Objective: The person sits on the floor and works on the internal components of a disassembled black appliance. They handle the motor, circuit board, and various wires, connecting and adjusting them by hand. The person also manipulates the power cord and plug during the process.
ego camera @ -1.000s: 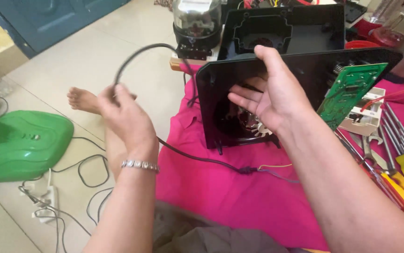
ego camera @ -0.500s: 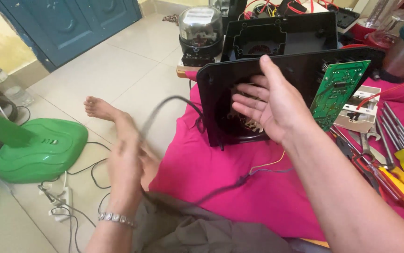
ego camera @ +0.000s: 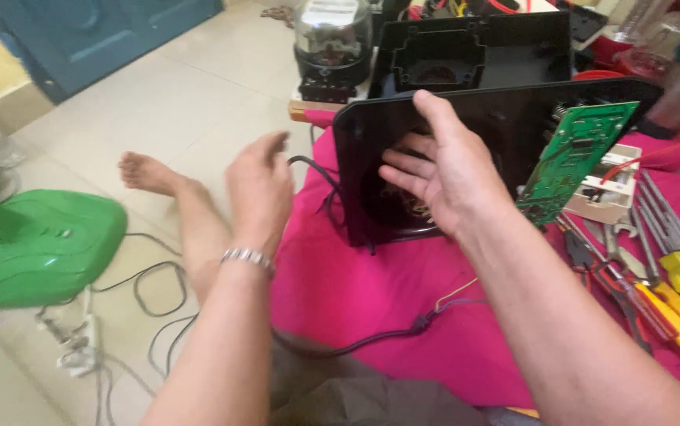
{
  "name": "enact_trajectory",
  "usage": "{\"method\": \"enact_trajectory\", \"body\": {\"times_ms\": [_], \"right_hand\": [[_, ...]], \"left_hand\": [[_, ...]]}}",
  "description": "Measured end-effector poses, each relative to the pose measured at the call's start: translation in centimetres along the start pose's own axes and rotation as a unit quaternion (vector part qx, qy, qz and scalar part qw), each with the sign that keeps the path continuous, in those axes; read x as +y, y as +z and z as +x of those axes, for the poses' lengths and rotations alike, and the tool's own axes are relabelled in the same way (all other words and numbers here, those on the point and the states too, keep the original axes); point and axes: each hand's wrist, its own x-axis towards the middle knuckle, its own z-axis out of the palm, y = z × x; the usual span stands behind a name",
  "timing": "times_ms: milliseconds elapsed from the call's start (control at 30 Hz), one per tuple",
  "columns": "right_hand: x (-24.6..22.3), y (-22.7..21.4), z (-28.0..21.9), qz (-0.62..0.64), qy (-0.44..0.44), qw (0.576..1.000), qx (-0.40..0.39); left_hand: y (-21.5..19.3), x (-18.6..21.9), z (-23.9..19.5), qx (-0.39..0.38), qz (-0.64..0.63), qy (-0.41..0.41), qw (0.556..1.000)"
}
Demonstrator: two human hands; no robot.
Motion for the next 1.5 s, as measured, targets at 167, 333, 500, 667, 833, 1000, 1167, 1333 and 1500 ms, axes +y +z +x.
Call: {"method": "enact_trajectory", "body": {"times_ms": [167, 333, 500, 667, 833, 1000, 1167, 1333, 1500], "right_hand": [[-0.4, 0.1, 0.0, -0.018, -0.001, 1.000, 0.018], [-1.1, 1.4, -0.8, -0.027, 0.013, 0.999, 0.015], [-2.1, 2.4, -1.5, 0.006, 0.044, 0.998, 0.032], [-2.0, 2.1, -0.8, 0.033, 0.025, 0.997, 0.060], [-2.2, 2.1, -2.9, 0.068, 0.026, 0.995, 0.070], [-1.3, 1.1, -2.8, 0.078, 0.011, 0.994, 0.070], [-1.3, -0.1, -1.9, 0.059, 0.001, 0.996, 0.061], [-1.6, 0.4, -0.1, 0.034, 0.005, 0.998, 0.050], [-1.1, 0.6, 2.4, 0.093, -0.038, 0.994, 0.044]], "left_hand": [[7.6, -4.3, 1.6, -0.175, -0.054, -0.191, 0.965], [11.0, -6.3, 2.3, -0.256, 0.054, -0.279, 0.924], [12.3, -6.4, 3.2, -0.309, 0.105, -0.155, 0.933], [9.6, -2.7, 3.4, -0.351, 0.102, -0.169, 0.915], [7.4, -2.7, 3.0, -0.363, 0.087, -0.195, 0.907], [4.3, -2.3, 2.5, -0.084, -0.017, -0.104, 0.991], [-1.1, -2.3, 1.8, 0.095, -0.061, -0.106, 0.988], [-5.6, 0.8, -0.1, 0.169, -0.068, -0.099, 0.978], [-7.2, 5.5, -2.4, 0.219, -0.100, -0.027, 0.970]]}}
